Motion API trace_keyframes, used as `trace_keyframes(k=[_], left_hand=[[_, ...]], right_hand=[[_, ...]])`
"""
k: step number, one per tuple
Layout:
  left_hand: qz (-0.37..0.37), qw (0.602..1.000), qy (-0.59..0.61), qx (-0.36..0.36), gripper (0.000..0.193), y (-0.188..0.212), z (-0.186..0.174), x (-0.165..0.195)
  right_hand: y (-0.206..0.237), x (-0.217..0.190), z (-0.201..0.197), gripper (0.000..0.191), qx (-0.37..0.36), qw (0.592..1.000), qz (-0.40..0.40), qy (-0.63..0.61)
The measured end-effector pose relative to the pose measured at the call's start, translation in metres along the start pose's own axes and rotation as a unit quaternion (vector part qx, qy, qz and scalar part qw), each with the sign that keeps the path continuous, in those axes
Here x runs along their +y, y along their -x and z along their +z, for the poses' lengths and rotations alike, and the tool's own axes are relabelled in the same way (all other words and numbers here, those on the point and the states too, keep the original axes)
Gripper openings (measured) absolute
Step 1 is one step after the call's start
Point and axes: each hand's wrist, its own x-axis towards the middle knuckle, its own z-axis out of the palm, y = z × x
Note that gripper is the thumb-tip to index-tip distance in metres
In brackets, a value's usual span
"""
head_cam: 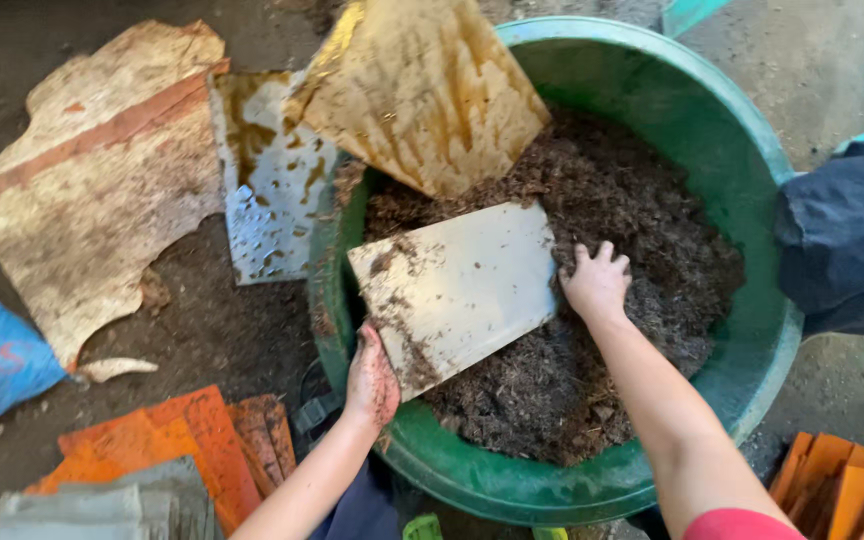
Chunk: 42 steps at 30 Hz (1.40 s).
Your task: The person repeatedly scrapes a dark fibrous material from a green tub onto flat plastic sheets, then wipes the sheets clean with their hands. They stack the cleaned sheets to the side and repeat the process with new sheets.
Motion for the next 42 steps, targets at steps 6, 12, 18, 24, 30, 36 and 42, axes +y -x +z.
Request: trace_keyframes(k=[6, 12, 18, 24, 30, 36, 42], left_hand=[[0.027, 0.997, 0.059, -0.040, 0.076, 0.005, 0.029, 0.010], [-0.253, 0.948, -0.193, 0.011, 0.059, 0.025, 0.030, 0.021], [-0.206, 0.972, -0.076, -0.088, 0.050, 0.023, 0.032, 0.017], [-0.117, 0.982, -0.069, -0.131, 0.063, 0.030, 0.013, 0.007], [-0.124, 0.982, -0.053, -0.129, 0.077, 0.024, 0.004, -0.004], [-0.121, 0.967, -0.224, -0.029, 0.094, 0.016, 0.006, -0.015], [-0.040, 0.992, -0.101, -0.060, 0.095, 0.001, 0.006, -0.026]], right_hand=[[0.006, 0.010, -0.036, 0.066, -0.074, 0.991, -0.113, -0.020], [0.005, 0.002, -0.041, 0.095, -0.123, 0.990, -0.045, -0.043], [0.054, -0.027, -0.043, 0.098, -0.145, 0.968, -0.111, -0.170], [0.119, -0.074, -0.071, 0.083, -0.024, 0.886, -0.431, -0.170], [0.125, -0.146, -0.044, 0.055, 0.145, 0.752, -0.630, -0.126], [0.071, -0.232, -0.029, 0.043, 0.147, 0.785, -0.581, -0.159], [0.044, -0.241, -0.061, 0.029, 0.083, 0.940, -0.322, -0.074]])
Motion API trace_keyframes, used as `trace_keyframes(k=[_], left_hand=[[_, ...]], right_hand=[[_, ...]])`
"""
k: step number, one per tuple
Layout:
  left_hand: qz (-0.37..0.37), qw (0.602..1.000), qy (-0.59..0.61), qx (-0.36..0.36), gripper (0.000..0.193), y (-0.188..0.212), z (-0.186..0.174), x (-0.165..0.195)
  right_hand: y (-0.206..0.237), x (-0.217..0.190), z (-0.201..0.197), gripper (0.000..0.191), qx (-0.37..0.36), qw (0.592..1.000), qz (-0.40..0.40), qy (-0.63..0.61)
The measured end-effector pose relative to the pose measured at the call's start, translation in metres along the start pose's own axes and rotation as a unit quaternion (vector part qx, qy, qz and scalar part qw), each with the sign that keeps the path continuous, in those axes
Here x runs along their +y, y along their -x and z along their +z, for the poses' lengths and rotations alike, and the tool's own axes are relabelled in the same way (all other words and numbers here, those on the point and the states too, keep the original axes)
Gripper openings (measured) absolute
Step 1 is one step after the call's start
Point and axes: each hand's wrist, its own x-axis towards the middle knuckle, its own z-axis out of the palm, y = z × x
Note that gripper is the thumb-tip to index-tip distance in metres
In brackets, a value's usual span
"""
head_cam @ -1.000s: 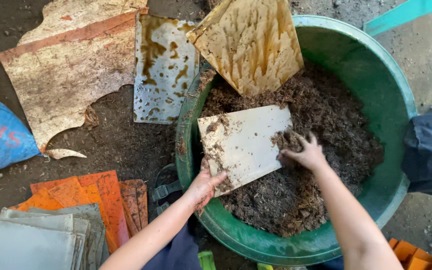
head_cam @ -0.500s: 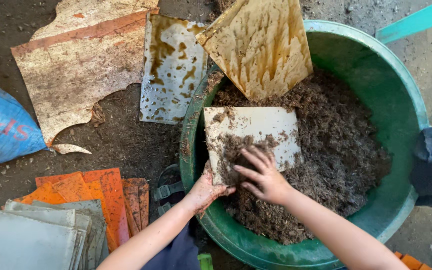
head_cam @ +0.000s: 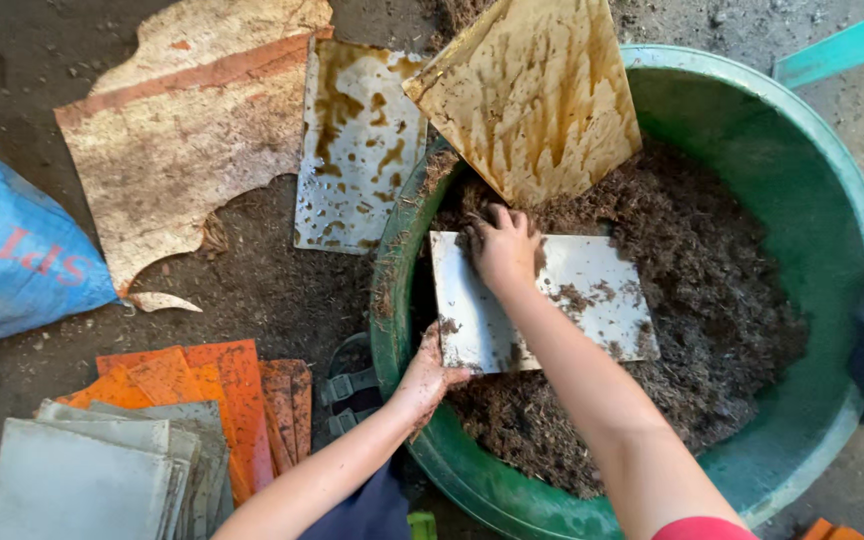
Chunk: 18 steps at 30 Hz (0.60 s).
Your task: The person repeatedly scrapes a dark fibrous material from a green tub onto flat plastic sheets, then wipes the sheets clean with their hands. They stack the cleaned sheets to the side and repeat the process with new sheets.
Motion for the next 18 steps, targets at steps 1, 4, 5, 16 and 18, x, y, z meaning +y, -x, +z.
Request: trace_keyframes(k=[1, 4, 5, 16, 18], left_hand=[[-0.006, 0.999, 0.035, -0.004, 0.096, -0.001, -0.001, -0.002], [-0.091, 0.993, 0.028, 0.064, 0.092, 0.000, -0.003, -0.008], [-0.074, 0.995, -0.032, 0.061, 0.095, 0.001, -0.003, -0.009], [0.002, 0.982, -0.184, 0.044, 0.100, 0.005, -0.005, -0.009], [-0.029, 0.985, -0.161, 0.048, 0.095, 0.005, -0.002, -0.003]], right_hand=[[0.014, -0.008, -0.001, 0.030, -0.004, 1.000, -0.002, -0.019], [0.066, -0.028, 0.004, 0.038, 0.003, 0.989, -0.140, -0.048], [0.069, -0.028, 0.007, 0.036, 0.028, 0.985, -0.164, -0.046], [0.090, 0.141, 0.005, 0.037, 0.095, 0.972, 0.214, 0.024], [0.119, 0.179, -0.015, 0.050, -0.037, 0.943, 0.306, 0.122]])
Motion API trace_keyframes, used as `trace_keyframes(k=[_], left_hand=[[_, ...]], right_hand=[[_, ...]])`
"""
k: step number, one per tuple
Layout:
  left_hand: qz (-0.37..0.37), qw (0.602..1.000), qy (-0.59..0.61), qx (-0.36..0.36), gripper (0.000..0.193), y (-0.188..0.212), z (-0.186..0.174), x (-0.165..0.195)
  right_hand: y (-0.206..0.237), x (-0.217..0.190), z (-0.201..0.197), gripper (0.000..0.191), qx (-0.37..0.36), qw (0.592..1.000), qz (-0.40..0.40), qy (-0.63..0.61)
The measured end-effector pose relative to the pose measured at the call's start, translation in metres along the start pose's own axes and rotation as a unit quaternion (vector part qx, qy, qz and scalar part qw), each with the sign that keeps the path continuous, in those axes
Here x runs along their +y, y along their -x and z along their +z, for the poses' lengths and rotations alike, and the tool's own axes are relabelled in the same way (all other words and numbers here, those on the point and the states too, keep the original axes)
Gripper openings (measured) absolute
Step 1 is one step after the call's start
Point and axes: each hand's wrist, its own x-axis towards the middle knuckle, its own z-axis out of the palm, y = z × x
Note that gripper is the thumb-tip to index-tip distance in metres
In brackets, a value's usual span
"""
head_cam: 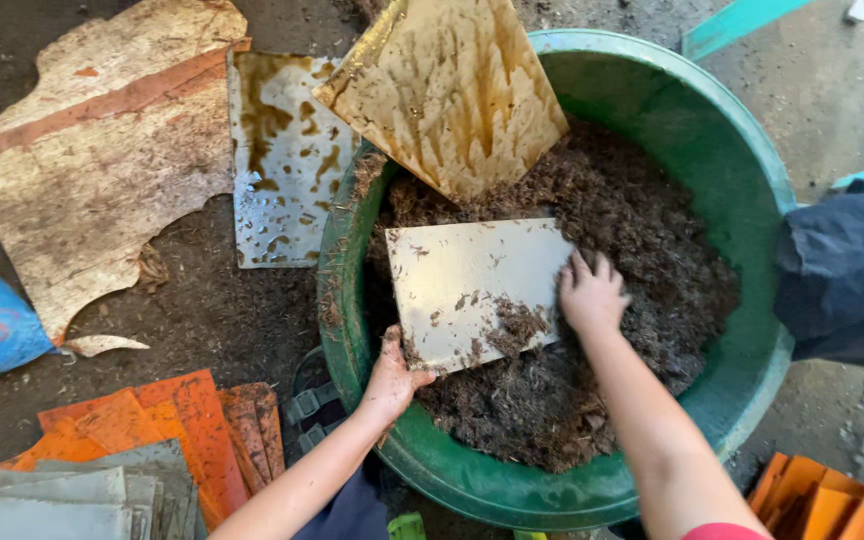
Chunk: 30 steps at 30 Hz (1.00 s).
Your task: The person repeatedly scrapes a dark fibrous material from a green tub onto flat plastic sheets, then wipes the sheets clean with their hands. They stack the cleaned sheets to the side and repeat the process with new sheets.
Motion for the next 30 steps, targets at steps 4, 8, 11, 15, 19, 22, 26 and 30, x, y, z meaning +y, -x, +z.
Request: trace_keyframes(k=[4, 8, 11, 15, 19, 22, 26, 30], left_hand=[[0.028, 0.997, 0.074, -0.010, 0.053, 0.005, -0.001, 0.014], [0.045, 0.996, 0.053, 0.055, 0.048, 0.001, 0.001, 0.024], [0.076, 0.990, 0.094, 0.070, 0.044, 0.000, 0.002, 0.028], [0.021, 0.992, 0.072, 0.098, 0.046, 0.000, 0.003, 0.034], [0.021, 0.993, 0.071, 0.090, 0.046, 0.002, 0.001, 0.038], [-0.022, 0.991, 0.080, 0.101, 0.050, 0.001, 0.000, 0.037], [-0.005, 0.990, 0.107, 0.095, 0.057, -0.005, -0.001, 0.035], [-0.047, 0.985, 0.135, 0.099, 0.063, -0.006, -0.002, 0.032]], right_hand=[[0.008, 0.064, -0.011, 0.073, -0.128, 0.988, -0.088, 0.022], [0.065, 0.078, -0.025, 0.067, -0.042, 0.911, -0.366, 0.184], [0.130, 0.040, -0.031, 0.040, -0.258, 0.822, -0.508, -0.001], [0.166, -0.062, -0.018, 0.092, -0.328, 0.750, -0.550, 0.167], [0.153, -0.099, -0.011, 0.103, -0.419, 0.727, -0.449, 0.307], [0.152, -0.086, -0.004, 0.103, -0.381, 0.737, -0.467, 0.306], [0.158, -0.075, 0.020, 0.108, -0.366, 0.729, -0.472, 0.335], [0.156, -0.064, 0.035, 0.102, -0.386, 0.743, -0.471, 0.279]])
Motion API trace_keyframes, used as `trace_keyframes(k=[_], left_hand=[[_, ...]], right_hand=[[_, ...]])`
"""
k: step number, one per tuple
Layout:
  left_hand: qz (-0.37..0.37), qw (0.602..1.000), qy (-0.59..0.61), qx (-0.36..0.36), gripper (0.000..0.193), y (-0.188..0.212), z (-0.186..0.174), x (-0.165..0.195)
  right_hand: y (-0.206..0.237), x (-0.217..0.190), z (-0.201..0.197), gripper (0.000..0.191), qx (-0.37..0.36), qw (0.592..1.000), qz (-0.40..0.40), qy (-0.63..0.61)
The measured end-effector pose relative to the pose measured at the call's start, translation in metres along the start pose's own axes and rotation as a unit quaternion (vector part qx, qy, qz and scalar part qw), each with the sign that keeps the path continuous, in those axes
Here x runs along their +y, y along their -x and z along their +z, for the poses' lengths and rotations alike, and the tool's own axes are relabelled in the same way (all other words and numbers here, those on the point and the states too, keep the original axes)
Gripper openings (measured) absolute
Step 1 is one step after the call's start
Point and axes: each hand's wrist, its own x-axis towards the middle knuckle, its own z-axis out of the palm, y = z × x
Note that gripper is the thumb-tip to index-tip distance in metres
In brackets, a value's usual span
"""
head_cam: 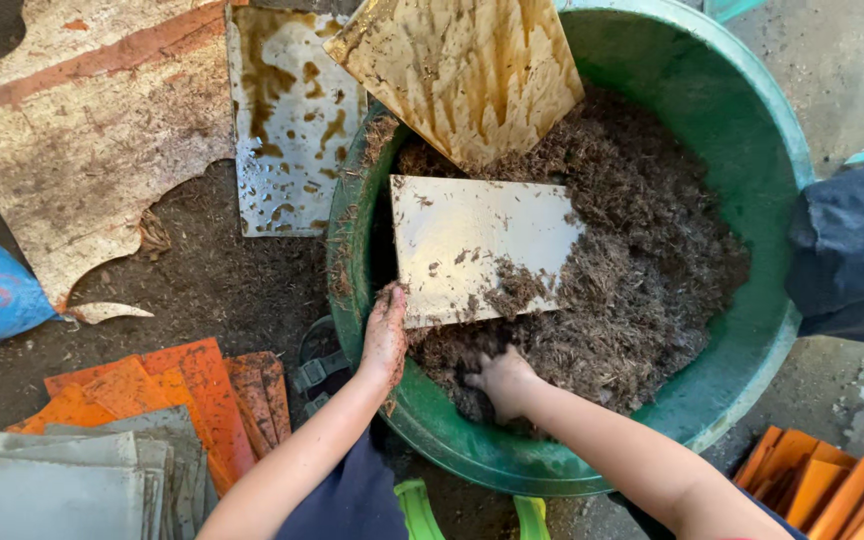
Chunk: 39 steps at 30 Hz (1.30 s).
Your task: The person repeatedly scrapes a dark fibrous material from a green tub onto flat plastic sheets, then wipes the sheets clean with their hands. They stack the cleaned sheets to the side and repeat the process with new sheets.
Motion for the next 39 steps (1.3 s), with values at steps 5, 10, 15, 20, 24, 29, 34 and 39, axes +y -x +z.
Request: trace_keyframes(k=[5, 10, 15, 20, 24, 29, 34, 39], left_hand=[[0.002, 0.999, -0.042, 0.017, 0.060, -0.003, 0.003, -0.002], [0.053, 0.997, -0.050, -0.018, 0.052, 0.000, 0.006, -0.002], [0.065, 0.989, -0.132, 0.011, 0.047, 0.003, 0.006, -0.003], [0.148, 0.976, -0.157, -0.025, 0.048, -0.003, -0.008, -0.024], [0.097, 0.962, -0.254, 0.034, 0.045, -0.008, -0.019, -0.038], [-0.040, 0.996, -0.075, 0.038, 0.048, -0.011, -0.013, -0.031], [0.106, 0.952, -0.287, -0.008, 0.071, -0.001, -0.013, -0.025], [0.165, 0.956, -0.243, 0.002, 0.068, -0.002, -0.015, -0.032]], right_hand=[[0.045, 0.015, 0.000, 0.093, 0.071, 0.991, -0.047, -0.100], [0.093, 0.035, -0.065, 0.100, 0.127, 0.946, 0.047, -0.294], [0.068, 0.005, -0.124, 0.095, 0.359, 0.859, 0.151, -0.332], [-0.013, -0.002, -0.101, 0.043, 0.525, 0.768, 0.250, -0.267], [-0.008, 0.108, -0.040, 0.040, 0.510, 0.696, 0.363, -0.354], [-0.006, 0.118, -0.044, 0.045, 0.558, 0.639, 0.382, -0.366], [-0.038, -0.021, -0.104, 0.046, 0.603, 0.760, 0.172, -0.173], [-0.043, 0.047, -0.160, 0.046, 0.582, 0.711, 0.166, -0.358]])
